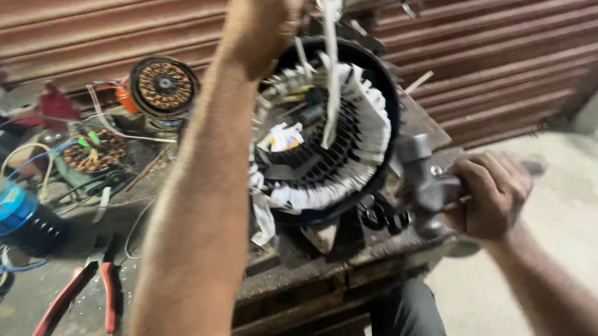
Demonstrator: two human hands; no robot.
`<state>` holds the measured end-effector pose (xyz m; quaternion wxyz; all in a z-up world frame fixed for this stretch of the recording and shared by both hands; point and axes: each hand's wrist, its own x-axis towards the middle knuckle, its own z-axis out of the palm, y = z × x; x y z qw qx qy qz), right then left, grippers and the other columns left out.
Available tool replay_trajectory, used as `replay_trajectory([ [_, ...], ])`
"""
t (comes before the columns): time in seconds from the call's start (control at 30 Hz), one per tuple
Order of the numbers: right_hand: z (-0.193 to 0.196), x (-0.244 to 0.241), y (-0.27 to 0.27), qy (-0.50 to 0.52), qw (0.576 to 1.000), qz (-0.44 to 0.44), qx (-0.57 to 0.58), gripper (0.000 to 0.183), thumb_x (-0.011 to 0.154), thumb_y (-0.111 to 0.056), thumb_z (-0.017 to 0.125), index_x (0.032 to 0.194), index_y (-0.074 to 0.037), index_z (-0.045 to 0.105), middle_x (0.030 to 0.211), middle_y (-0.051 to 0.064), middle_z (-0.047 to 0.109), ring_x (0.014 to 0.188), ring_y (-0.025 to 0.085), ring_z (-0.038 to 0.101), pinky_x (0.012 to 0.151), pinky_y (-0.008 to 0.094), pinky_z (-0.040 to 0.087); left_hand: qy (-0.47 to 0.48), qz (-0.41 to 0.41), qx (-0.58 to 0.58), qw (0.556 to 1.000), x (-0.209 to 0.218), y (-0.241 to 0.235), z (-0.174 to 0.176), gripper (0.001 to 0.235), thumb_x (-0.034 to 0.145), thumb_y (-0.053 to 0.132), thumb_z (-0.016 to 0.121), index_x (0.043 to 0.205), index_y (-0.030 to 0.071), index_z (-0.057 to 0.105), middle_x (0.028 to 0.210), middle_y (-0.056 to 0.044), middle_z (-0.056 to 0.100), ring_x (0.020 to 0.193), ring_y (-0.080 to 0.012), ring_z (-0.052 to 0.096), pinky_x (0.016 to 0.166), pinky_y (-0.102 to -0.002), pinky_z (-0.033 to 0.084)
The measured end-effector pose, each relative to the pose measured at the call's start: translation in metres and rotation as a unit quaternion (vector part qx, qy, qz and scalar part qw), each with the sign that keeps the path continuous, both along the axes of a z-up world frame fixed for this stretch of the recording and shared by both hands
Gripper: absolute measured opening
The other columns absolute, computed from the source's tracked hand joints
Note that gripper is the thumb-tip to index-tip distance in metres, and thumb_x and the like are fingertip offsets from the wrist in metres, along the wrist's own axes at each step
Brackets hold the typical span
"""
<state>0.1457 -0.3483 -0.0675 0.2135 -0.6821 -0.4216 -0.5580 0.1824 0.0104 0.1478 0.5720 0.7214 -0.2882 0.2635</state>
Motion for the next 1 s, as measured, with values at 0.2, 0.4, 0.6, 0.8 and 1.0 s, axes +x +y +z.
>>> replay_trajectory([
  [0.2,-0.095,-0.017,-0.018,0.301,0.907,-0.28,0.089,0.045,0.105,-0.053,0.06,0.101,-0.01,0.071,0.079,0.006,0.068,0.064,0.023,0.063,0.054,0.04,0.049,-0.026,0.122,0.079,0.989,-0.024,-0.011,0.002,0.029,0.108,0.016,0.052,0.087,0.004,0.067,0.059,-0.006,0.054,0.044,-0.013,0.044,0.04,-0.03,0.037],
  [0.4,-0.094,0.01,-0.024,0.351,0.832,-0.416,-0.108,0.047,0.092,-0.062,0.064,0.088,-0.016,0.074,0.083,0.004,0.072,0.081,0.025,0.072,0.066,0.04,0.055,-0.085,0.074,0.118,0.987,-0.091,-0.037,-0.026,0.019,0.103,0.013,0.053,0.099,0.008,0.07,0.083,-0.004,0.068,0.07,-0.0104,0.06,0.058,-0.03,0.053],
  [0.6,-0.089,0.035,-0.006,0.341,0.852,-0.375,-0.133,0.049,0.089,-0.065,0.064,0.094,-0.018,0.078,0.094,0.004,0.074,0.095,0.026,0.072,0.082,0.043,0.055,0.042,0.195,0.197,0.96,-0.12,-0.052,-0.101,0.025,0.101,0.027,0.067,0.095,0.006,0.078,0.086,-0.01,0.08,0.073,-0.0169,0.075,0.062,-0.033,0.062],
  [0.8,-0.089,0.048,0.004,0.303,0.881,-0.343,-0.122,0.043,0.087,-0.056,0.069,0.102,-0.016,0.078,0.093,0.008,0.072,0.081,0.023,0.066,0.071,0.041,0.051,-0.02,0.377,0.087,0.922,-0.067,-0.046,-0.155,0.022,0.097,0.015,0.067,0.111,-0.002,0.072,0.089,-0.013,0.079,0.064,-0.0148,0.075,0.049,-0.024,0.059],
  [1.0,-0.08,0.011,0.021,0.308,0.933,-0.184,0.015,0.024,0.096,-0.033,0.074,0.098,-0.01,0.076,0.087,0.007,0.072,0.071,0.02,0.062,0.067,0.039,0.048,-0.111,0.48,0.012,0.87,0.004,-0.051,-0.19,0.024,0.09,0.006,0.07,0.112,-0.004,0.071,0.089,-0.013,0.078,0.072,-0.0137,0.076,0.056,-0.022,0.063],
])
